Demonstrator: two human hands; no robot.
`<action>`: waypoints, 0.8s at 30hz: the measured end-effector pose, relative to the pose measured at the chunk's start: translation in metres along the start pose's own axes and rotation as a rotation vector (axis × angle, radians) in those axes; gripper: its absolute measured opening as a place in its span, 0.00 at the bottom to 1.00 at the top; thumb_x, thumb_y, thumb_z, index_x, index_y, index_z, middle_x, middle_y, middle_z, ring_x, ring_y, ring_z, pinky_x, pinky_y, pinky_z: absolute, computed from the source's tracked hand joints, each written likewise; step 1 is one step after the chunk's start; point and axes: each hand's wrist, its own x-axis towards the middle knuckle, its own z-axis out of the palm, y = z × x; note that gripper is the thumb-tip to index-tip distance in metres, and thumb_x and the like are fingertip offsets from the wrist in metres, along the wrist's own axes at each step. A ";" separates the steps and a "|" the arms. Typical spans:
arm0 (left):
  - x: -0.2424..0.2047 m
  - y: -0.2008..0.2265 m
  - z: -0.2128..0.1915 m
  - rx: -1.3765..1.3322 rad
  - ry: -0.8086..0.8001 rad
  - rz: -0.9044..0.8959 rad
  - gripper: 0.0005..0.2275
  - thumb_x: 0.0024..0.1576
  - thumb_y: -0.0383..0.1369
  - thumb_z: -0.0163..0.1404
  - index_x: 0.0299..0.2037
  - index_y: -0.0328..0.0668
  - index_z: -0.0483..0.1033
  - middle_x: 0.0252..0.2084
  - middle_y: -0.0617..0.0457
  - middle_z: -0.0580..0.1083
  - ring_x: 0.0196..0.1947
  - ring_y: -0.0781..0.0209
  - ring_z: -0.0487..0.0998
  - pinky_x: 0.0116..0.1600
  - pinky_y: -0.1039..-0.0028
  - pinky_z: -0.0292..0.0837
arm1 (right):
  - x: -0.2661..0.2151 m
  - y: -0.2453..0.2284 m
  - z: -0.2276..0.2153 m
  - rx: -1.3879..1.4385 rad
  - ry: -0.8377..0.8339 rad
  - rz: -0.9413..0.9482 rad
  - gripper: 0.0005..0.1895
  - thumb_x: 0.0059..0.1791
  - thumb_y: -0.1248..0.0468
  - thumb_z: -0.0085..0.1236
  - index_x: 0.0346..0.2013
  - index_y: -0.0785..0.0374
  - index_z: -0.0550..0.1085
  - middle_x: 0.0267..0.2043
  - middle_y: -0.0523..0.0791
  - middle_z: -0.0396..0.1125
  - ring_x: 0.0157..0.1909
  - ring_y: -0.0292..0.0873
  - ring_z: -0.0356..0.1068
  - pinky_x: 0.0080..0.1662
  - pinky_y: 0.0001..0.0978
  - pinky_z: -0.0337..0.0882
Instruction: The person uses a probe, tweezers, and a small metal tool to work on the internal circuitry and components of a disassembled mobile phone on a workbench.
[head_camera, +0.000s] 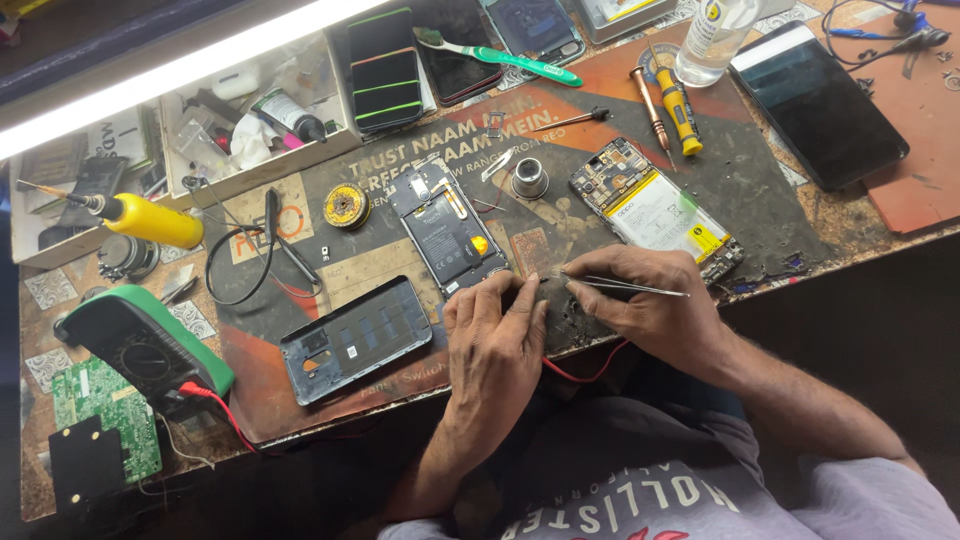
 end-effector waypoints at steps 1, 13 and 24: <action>0.000 0.000 0.000 -0.003 0.004 -0.003 0.13 0.60 0.31 0.58 0.52 0.31 0.80 0.48 0.45 0.74 0.49 0.50 0.74 0.58 0.59 0.64 | 0.000 0.000 0.000 -0.002 0.005 -0.008 0.10 0.47 0.66 0.66 0.42 0.65 0.81 0.38 0.45 0.79 0.38 0.36 0.79 0.40 0.26 0.79; -0.002 -0.001 0.002 0.015 -0.003 0.007 0.14 0.58 0.28 0.59 0.54 0.37 0.81 0.49 0.45 0.75 0.48 0.52 0.74 0.57 0.59 0.65 | -0.001 -0.001 0.001 -0.017 0.027 -0.053 0.10 0.47 0.66 0.66 0.43 0.65 0.80 0.39 0.46 0.78 0.39 0.37 0.79 0.40 0.27 0.79; 0.000 0.000 0.002 0.033 0.008 0.004 0.12 0.59 0.28 0.59 0.52 0.36 0.81 0.49 0.45 0.75 0.48 0.51 0.75 0.58 0.59 0.65 | -0.001 -0.001 0.001 -0.016 0.025 -0.048 0.10 0.47 0.67 0.66 0.42 0.66 0.80 0.39 0.46 0.78 0.40 0.37 0.79 0.41 0.28 0.78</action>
